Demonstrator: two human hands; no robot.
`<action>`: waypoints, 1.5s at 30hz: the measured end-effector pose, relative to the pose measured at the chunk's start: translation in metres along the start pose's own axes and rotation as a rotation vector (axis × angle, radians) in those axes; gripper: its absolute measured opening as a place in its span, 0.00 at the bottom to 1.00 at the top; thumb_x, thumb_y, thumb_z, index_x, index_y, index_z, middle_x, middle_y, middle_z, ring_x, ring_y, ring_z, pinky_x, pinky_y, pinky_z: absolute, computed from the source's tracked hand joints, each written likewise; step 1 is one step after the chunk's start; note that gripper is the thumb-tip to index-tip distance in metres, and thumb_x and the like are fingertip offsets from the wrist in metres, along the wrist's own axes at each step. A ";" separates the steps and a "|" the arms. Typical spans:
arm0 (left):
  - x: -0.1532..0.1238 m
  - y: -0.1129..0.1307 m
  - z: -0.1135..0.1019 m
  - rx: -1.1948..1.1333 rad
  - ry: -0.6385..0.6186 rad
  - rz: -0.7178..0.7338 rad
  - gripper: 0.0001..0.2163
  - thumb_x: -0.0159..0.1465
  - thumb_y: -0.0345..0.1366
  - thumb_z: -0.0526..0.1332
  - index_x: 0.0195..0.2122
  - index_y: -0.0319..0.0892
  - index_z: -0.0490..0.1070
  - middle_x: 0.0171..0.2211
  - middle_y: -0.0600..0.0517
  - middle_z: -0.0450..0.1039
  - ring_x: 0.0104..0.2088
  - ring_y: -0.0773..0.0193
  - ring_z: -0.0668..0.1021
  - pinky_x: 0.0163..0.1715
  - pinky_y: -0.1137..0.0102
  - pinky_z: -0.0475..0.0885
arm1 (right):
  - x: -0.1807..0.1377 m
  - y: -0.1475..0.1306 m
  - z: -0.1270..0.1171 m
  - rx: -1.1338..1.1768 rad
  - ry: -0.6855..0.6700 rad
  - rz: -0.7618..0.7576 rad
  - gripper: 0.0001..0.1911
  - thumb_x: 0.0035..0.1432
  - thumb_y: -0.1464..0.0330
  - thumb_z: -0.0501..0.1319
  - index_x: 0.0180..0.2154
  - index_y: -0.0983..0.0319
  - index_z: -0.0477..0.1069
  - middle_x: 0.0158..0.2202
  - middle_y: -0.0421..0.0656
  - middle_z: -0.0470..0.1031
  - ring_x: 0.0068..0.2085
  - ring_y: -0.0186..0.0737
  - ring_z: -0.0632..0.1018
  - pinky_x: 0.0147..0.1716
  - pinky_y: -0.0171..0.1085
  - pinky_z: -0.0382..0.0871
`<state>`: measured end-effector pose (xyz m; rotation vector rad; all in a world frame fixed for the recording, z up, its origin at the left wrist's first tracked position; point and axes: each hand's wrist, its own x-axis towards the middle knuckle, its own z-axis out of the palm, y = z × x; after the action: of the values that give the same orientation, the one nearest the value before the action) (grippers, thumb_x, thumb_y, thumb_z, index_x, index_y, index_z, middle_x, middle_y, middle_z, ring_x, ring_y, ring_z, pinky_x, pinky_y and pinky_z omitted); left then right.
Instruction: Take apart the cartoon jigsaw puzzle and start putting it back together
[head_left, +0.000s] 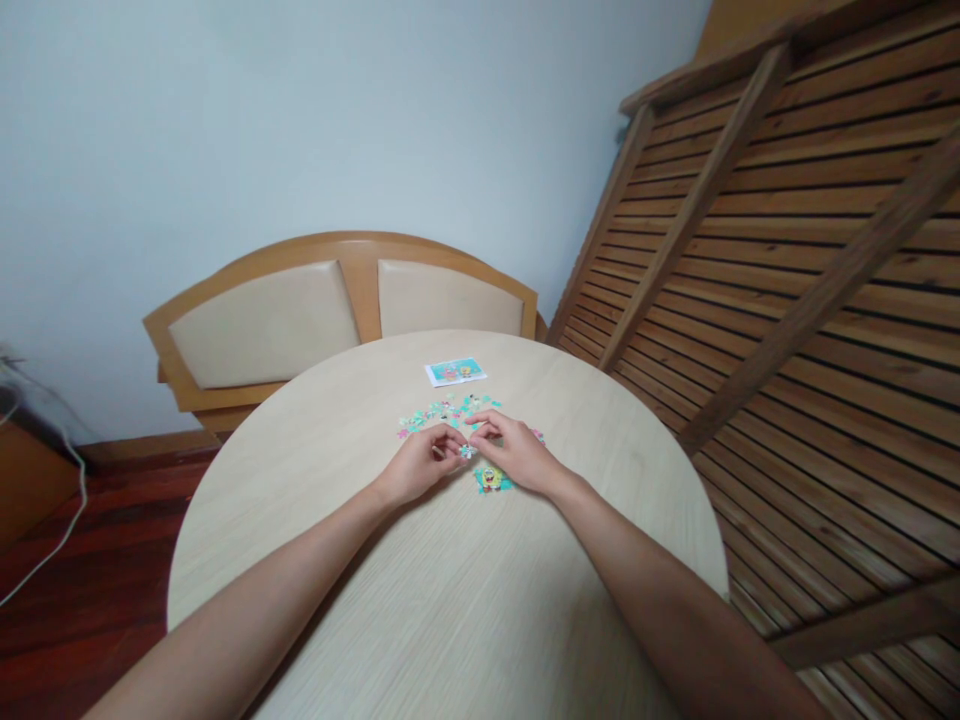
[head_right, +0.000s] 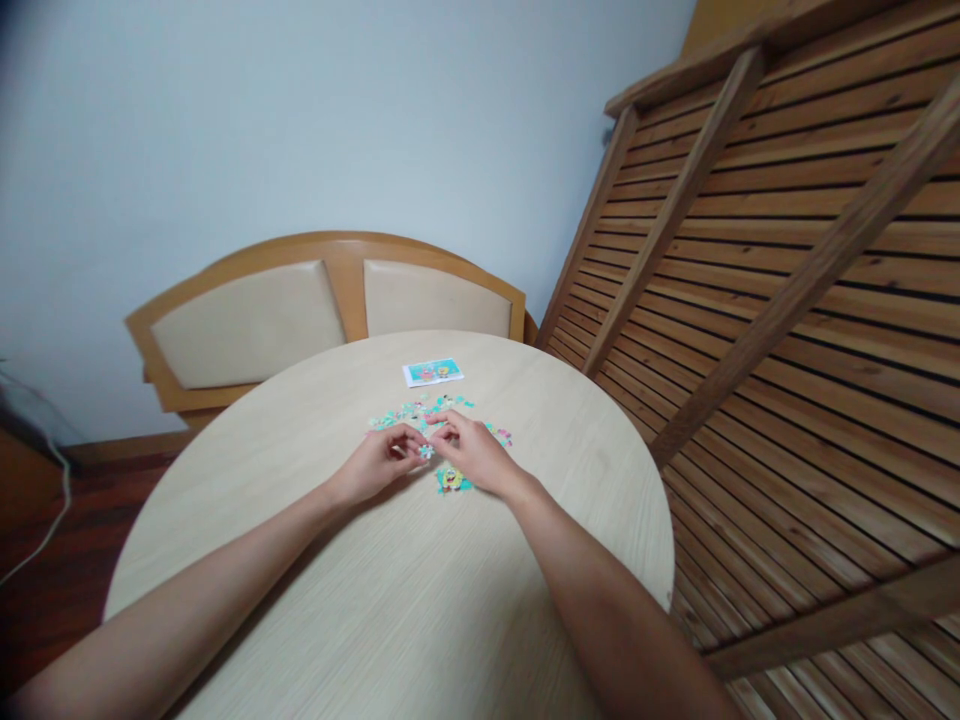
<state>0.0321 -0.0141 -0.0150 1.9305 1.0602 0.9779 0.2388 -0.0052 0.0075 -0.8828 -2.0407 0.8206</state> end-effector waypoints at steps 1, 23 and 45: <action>-0.001 0.000 -0.001 0.038 -0.010 0.007 0.12 0.60 0.41 0.65 0.41 0.40 0.73 0.31 0.53 0.75 0.30 0.65 0.76 0.32 0.72 0.69 | -0.001 -0.001 -0.002 -0.031 -0.015 0.000 0.14 0.63 0.67 0.59 0.50 0.62 0.73 0.37 0.43 0.81 0.39 0.38 0.79 0.42 0.37 0.70; -0.003 -0.016 -0.009 0.468 -0.154 0.247 0.08 0.60 0.41 0.69 0.38 0.45 0.76 0.50 0.49 0.74 0.58 0.52 0.67 0.61 0.55 0.58 | -0.007 0.011 -0.025 -0.296 -0.415 -0.040 0.13 0.55 0.60 0.68 0.41 0.59 0.82 0.38 0.44 0.80 0.40 0.41 0.77 0.41 0.35 0.66; -0.001 -0.011 -0.019 0.578 -0.128 0.308 0.09 0.68 0.40 0.60 0.45 0.44 0.75 0.46 0.48 0.78 0.50 0.56 0.75 0.55 0.59 0.68 | -0.008 0.017 -0.039 -0.328 -0.292 0.025 0.10 0.56 0.67 0.66 0.40 0.62 0.81 0.39 0.45 0.81 0.40 0.41 0.78 0.41 0.36 0.68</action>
<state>0.0110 -0.0064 -0.0160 2.6522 1.0678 0.7368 0.2802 0.0079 0.0109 -1.0143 -2.4733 0.6680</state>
